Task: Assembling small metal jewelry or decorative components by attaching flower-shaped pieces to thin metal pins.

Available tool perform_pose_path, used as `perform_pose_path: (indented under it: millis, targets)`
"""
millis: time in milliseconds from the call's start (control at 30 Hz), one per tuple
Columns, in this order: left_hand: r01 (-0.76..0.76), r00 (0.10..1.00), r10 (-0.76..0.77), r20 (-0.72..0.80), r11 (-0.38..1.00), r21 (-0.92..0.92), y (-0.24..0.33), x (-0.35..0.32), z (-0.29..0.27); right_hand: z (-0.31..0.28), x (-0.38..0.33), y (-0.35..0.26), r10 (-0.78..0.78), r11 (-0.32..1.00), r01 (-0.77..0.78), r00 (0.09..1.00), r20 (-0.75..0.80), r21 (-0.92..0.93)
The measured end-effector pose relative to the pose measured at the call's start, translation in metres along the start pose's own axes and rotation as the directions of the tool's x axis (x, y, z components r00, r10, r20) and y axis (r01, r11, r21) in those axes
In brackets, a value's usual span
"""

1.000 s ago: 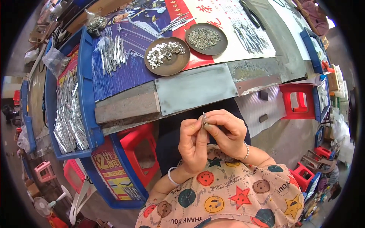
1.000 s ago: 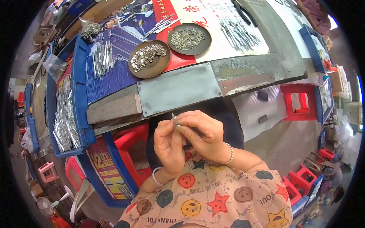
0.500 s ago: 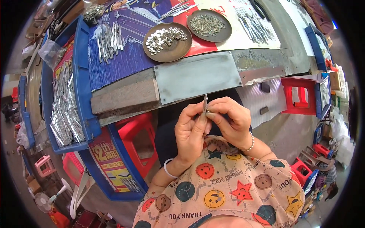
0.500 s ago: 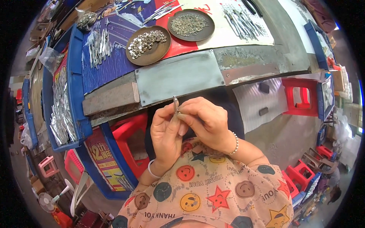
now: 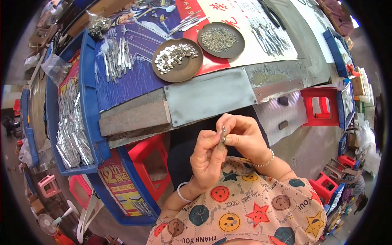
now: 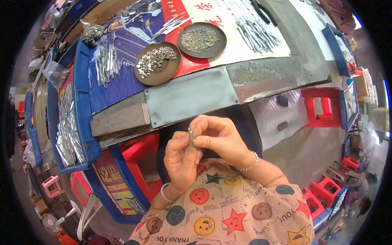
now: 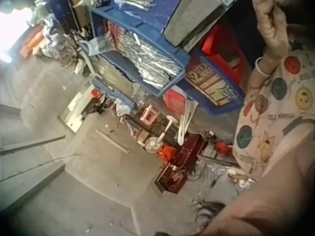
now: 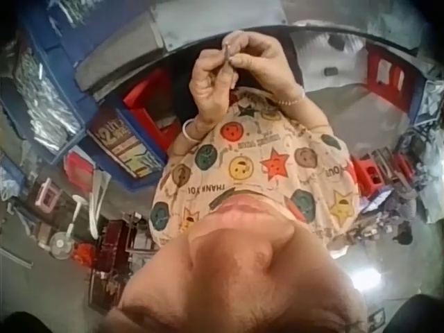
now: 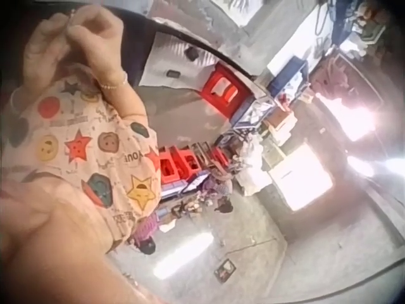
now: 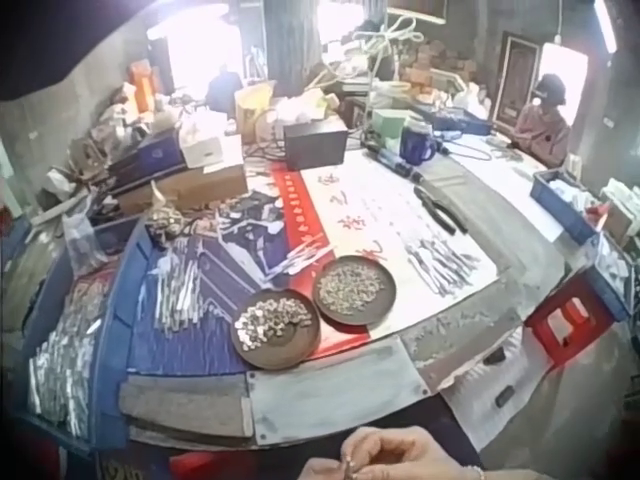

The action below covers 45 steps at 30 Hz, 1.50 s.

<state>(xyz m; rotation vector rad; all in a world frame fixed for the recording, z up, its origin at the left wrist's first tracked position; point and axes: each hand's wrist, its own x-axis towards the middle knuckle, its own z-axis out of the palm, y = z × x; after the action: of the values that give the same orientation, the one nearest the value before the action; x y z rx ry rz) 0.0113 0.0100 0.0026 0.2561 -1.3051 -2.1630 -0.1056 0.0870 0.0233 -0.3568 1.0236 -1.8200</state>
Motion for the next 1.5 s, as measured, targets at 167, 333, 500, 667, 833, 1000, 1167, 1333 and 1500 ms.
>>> perform_pose_path:
  millis: [167, 333, 500, 667, 833, 1000, 1167, 1333, 1500]
  targets:
    - [-0.14, 0.983, 0.166, -0.078, 0.955, 0.261, -0.004, 0.001, 0.005, 0.012, -0.002, 0.013, -0.506, 0.695, 0.432, 0.862, 0.036, -0.575]
    - [-0.249, 0.931, 0.35, -0.101, 0.815, 0.523, -0.006, -0.001, 0.008, 0.02, -0.007, 0.008, -0.59, 0.476, 0.467, 0.798, 0.123, -0.745]
    - [-0.369, 0.872, 0.489, -0.005, 0.664, 0.65, -0.005, 0.004, 0.006, 0.025, -0.008, 0.007, -0.617, 0.4, 0.495, 0.767, 0.173, -0.771]
    - [-0.359, 0.874, 0.485, -0.034, 0.692, 0.627, -0.007, 0.002, 0.006, 0.03, -0.006, 0.006, -0.583, 0.486, 0.455, 0.805, 0.111, -0.746]
    - [-0.329, 0.899, 0.43, -0.082, 0.787, 0.521, -0.006, 0.0, 0.006, 0.03, -0.007, 0.001, -0.525, 0.527, 0.45, 0.84, 0.141, -0.721]
    - [-0.268, 0.93, 0.351, -0.109, 0.851, 0.452, -0.01, -0.001, 0.006, 0.031, -0.007, 0.01, -0.6, 0.431, 0.431, 0.793, 0.105, -0.792]
    - [-0.225, 0.948, 0.293, -0.124, 0.894, 0.387, -0.009, -0.005, 0.008, 0.028, -0.004, 0.007, -0.644, 0.235, 0.442, 0.738, 0.202, -0.866]
    - [-0.182, 0.966, 0.239, -0.104, 0.904, 0.386, -0.004, -0.01, 0.01, 0.022, -0.003, 0.004, -0.615, 0.169, 0.495, 0.729, 0.301, -0.852]
    - [-0.125, 0.981, 0.159, -0.106, 0.954, 0.273, -0.006, -0.014, 0.012, 0.018, -0.003, 0.006, -0.645, 0.143, 0.529, 0.691, 0.326, -0.836]
